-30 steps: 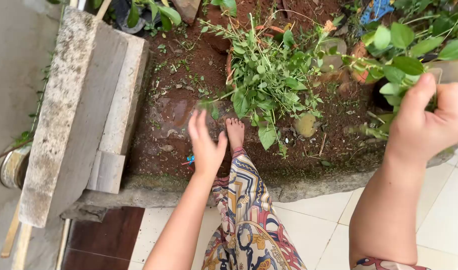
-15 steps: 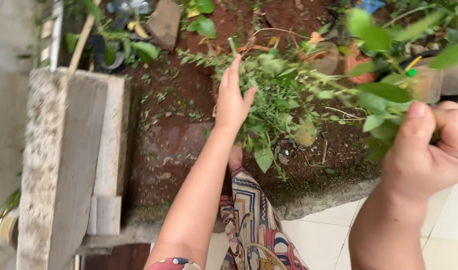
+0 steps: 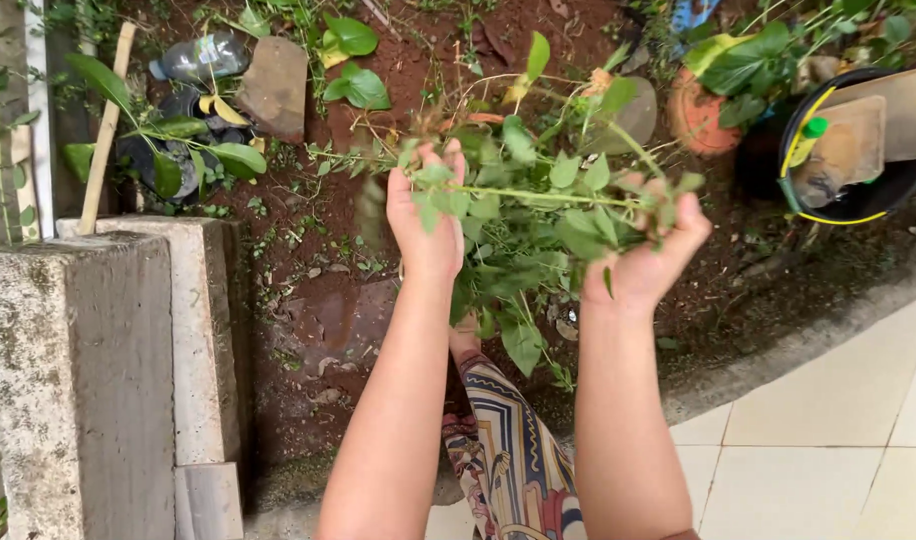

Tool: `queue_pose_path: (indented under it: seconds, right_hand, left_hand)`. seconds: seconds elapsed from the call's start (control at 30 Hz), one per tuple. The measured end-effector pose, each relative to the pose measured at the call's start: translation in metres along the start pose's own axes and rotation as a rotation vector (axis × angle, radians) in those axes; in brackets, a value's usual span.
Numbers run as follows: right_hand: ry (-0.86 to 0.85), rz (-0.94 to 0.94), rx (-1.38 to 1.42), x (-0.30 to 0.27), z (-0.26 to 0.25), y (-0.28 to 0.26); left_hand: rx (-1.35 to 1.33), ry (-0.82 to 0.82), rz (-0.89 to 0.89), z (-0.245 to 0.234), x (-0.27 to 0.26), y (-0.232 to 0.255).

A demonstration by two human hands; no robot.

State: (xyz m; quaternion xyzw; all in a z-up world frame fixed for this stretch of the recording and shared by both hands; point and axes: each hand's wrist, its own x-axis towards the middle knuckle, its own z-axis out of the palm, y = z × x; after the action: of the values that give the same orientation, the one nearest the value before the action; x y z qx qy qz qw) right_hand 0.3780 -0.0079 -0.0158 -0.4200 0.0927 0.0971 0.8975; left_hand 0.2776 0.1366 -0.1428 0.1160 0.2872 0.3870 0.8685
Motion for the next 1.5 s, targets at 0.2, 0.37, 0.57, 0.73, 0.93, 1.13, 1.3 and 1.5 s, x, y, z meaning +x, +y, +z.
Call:
queue_pose_path:
  seconds: [0.2,0.37,0.57,0.73,0.93,1.13,1.3,1.5]
  right_hand:
    - [-0.044,-0.059,-1.382,0.024,-0.155,0.129]
    - [-0.398,-0.294,-1.963,0.026,-0.239,0.171]
    - [-0.403,-0.25,-2.111,0.024,-0.235,0.169]
    - [-0.312,-0.626,-2.224,0.001,-0.2,0.148]
    - [-0.3,-0.934,-1.829,-0.026,-0.163,0.113]
    - [-0.72,-0.952,-1.562,-0.062,-0.053,0.142]
    - [-1.078,-0.664,-1.617,-0.116,0.121,0.257]
    - [-1.439,-0.441,-1.608,-0.117,0.181,0.461]
  left_hand:
    - [0.627,0.252,-0.071,-0.102,0.01,-0.031]
    - [0.918,0.325,-0.06,-0.19,-0.031,-0.035]
    - [0.649,0.213,-0.024,-0.189,-0.091,0.019]
    - [0.833,0.258,0.095,-0.198,-0.144,0.078]
    - [0.985,0.545,0.38,-0.177,-0.201,0.189]
    - [1.653,0.365,0.957,-0.184,-0.173,0.341]
    - [1.843,0.331,1.063,-0.184,-0.103,0.433]
    - [1.979,0.509,0.932,-0.214,-0.067,0.431]
